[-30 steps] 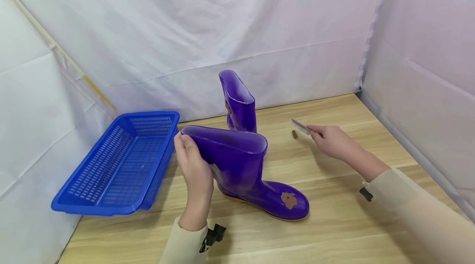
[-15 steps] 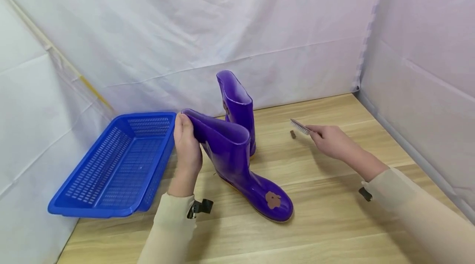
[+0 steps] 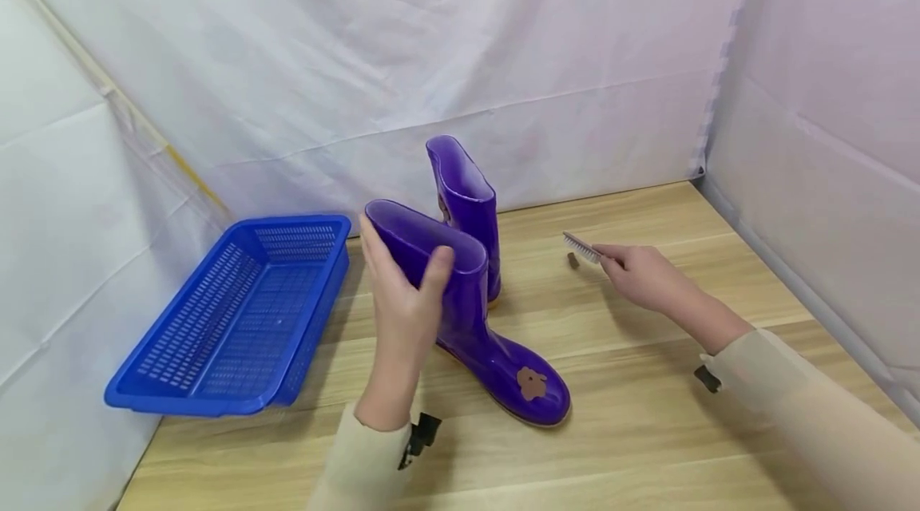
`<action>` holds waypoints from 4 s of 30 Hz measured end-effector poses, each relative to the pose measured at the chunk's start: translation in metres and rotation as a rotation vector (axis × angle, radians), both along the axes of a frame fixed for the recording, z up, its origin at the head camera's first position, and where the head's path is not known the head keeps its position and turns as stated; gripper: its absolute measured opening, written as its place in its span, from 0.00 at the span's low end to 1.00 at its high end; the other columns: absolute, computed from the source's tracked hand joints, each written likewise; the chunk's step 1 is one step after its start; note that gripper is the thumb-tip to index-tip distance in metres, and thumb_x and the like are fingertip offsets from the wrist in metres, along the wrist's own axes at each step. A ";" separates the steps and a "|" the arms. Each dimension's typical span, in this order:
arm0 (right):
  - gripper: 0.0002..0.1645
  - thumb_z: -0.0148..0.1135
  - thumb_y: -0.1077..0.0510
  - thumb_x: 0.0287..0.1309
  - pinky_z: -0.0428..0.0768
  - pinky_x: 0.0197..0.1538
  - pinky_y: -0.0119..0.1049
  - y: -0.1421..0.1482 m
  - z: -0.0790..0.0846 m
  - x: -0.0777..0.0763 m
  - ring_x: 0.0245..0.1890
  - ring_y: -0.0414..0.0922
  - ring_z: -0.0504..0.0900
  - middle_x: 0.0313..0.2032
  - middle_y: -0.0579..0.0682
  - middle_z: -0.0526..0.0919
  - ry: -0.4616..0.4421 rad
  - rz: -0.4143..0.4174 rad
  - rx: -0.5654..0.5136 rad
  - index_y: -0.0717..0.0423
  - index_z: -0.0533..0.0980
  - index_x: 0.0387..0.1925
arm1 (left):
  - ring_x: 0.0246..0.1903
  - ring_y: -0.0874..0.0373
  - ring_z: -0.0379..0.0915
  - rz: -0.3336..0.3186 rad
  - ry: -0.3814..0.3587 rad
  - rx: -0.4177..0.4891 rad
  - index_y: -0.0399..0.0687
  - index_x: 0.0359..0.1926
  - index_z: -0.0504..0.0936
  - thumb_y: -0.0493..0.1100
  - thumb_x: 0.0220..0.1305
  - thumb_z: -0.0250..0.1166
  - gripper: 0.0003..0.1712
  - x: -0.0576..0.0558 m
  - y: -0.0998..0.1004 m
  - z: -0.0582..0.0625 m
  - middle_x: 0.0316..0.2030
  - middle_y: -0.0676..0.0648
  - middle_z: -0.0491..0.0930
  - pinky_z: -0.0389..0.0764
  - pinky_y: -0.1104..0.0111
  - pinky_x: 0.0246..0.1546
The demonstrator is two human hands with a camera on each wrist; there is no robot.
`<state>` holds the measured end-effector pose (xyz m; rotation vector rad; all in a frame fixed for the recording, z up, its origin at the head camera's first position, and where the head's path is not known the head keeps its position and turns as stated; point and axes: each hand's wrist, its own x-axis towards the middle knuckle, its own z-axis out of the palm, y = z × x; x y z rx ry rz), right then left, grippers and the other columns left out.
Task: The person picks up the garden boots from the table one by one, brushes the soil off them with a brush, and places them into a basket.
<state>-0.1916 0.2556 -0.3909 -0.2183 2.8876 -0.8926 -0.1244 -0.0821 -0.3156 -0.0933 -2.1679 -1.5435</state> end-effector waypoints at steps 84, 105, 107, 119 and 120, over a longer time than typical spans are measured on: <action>0.34 0.49 0.59 0.81 0.82 0.43 0.36 -0.236 0.067 0.096 0.37 0.42 0.75 0.49 0.55 0.78 0.466 0.213 -0.291 0.64 0.58 0.81 | 0.53 0.57 0.86 -0.044 0.077 0.289 0.46 0.64 0.84 0.30 0.73 0.63 0.21 0.020 -0.027 0.013 0.65 0.47 0.81 0.88 0.72 0.46; 0.34 0.48 0.58 0.83 0.77 0.32 0.30 -0.211 0.047 0.105 0.28 0.40 0.69 0.41 0.50 0.77 0.419 0.082 -0.205 0.61 0.57 0.83 | 0.56 0.56 0.83 -0.064 0.061 0.348 0.42 0.63 0.83 0.30 0.76 0.59 0.19 0.013 -0.028 0.014 0.62 0.48 0.80 0.87 0.71 0.52; 0.34 0.48 0.58 0.83 0.77 0.32 0.30 -0.208 0.048 0.105 0.28 0.39 0.68 0.40 0.49 0.77 0.429 0.070 -0.215 0.62 0.58 0.82 | 0.57 0.56 0.83 -0.058 0.056 0.349 0.43 0.64 0.83 0.30 0.76 0.59 0.19 0.013 -0.029 0.015 0.63 0.48 0.79 0.87 0.71 0.52; 0.33 0.52 0.61 0.79 0.84 0.37 0.38 -0.222 0.070 0.096 0.32 0.46 0.78 0.45 0.56 0.82 0.673 0.144 -0.232 0.67 0.61 0.79 | 0.55 0.56 0.83 -0.034 0.059 0.291 0.44 0.65 0.82 0.31 0.76 0.59 0.20 0.016 -0.026 0.010 0.64 0.47 0.80 0.87 0.72 0.50; 0.33 0.52 0.61 0.79 0.84 0.36 0.38 -0.224 0.070 0.096 0.31 0.45 0.78 0.44 0.57 0.82 0.673 0.154 -0.226 0.68 0.61 0.79 | 0.55 0.56 0.83 -0.034 0.060 0.287 0.45 0.65 0.82 0.31 0.77 0.59 0.20 0.015 -0.026 0.010 0.64 0.47 0.80 0.87 0.73 0.50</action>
